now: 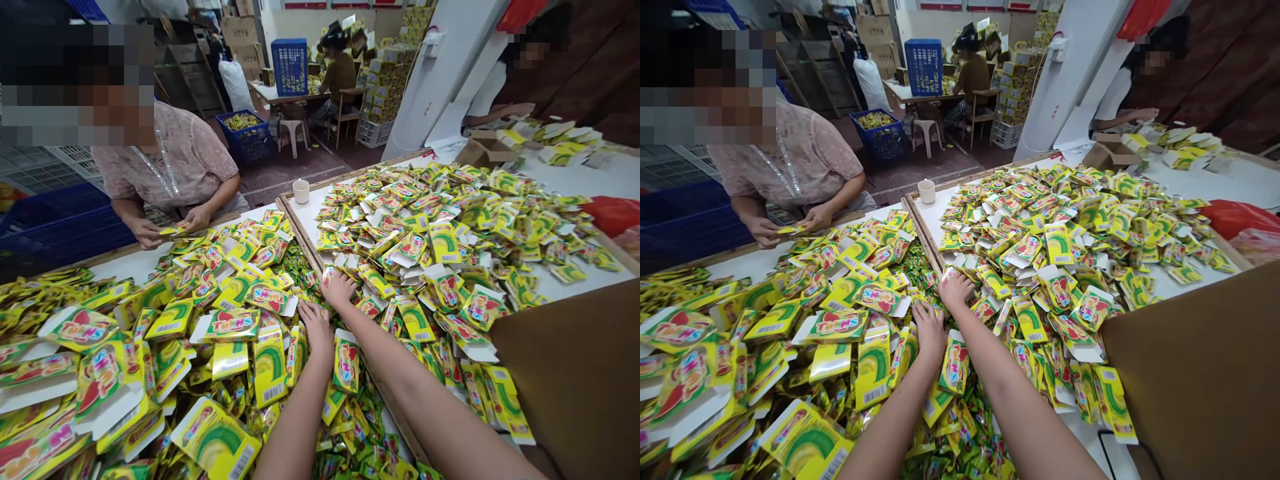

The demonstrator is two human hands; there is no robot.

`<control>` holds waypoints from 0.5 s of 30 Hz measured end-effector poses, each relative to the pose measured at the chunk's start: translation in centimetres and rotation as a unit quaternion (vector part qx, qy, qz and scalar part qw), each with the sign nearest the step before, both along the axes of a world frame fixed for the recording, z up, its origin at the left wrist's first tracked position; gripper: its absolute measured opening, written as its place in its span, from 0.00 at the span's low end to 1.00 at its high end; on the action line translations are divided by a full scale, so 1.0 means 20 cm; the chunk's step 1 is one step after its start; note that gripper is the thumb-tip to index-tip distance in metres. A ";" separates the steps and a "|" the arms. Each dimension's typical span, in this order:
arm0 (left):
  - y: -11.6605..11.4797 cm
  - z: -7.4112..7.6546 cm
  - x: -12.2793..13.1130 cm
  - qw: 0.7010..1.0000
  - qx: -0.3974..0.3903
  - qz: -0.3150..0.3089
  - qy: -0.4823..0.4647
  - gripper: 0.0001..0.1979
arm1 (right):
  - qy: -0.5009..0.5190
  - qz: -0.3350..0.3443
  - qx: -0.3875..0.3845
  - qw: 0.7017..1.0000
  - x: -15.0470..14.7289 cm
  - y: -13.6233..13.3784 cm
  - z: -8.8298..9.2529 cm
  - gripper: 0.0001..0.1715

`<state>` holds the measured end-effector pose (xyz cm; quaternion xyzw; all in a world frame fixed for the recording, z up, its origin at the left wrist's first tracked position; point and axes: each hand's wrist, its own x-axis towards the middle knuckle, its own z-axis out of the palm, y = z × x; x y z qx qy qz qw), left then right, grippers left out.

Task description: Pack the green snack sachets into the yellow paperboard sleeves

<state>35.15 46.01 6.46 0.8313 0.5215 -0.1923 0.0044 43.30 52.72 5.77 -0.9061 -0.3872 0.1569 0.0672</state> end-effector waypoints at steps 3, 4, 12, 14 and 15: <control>0.00 -0.01 0.00 1.000 0.003 0.005 -0.005 0.23 | 0.030 -0.010 0.029 0.999 0.01 -0.02 0.00 0.30; 0.00 -0.01 0.00 1.000 0.002 0.007 -0.010 0.23 | 0.045 -0.010 0.037 0.998 0.03 -0.03 0.01 0.30; -0.01 -0.05 0.01 0.996 -0.008 0.037 -0.084 0.22 | 0.177 0.058 0.134 0.973 0.01 -0.03 0.26 0.30; -0.02 -0.05 -0.01 0.993 -0.015 0.042 -0.112 0.23 | 0.227 0.126 0.162 0.952 -0.12 -0.02 0.33 0.30; -0.03 -0.05 -0.02 0.990 -0.020 0.041 -0.130 0.23 | 0.250 0.162 0.170 0.939 -0.19 -0.03 0.36 0.31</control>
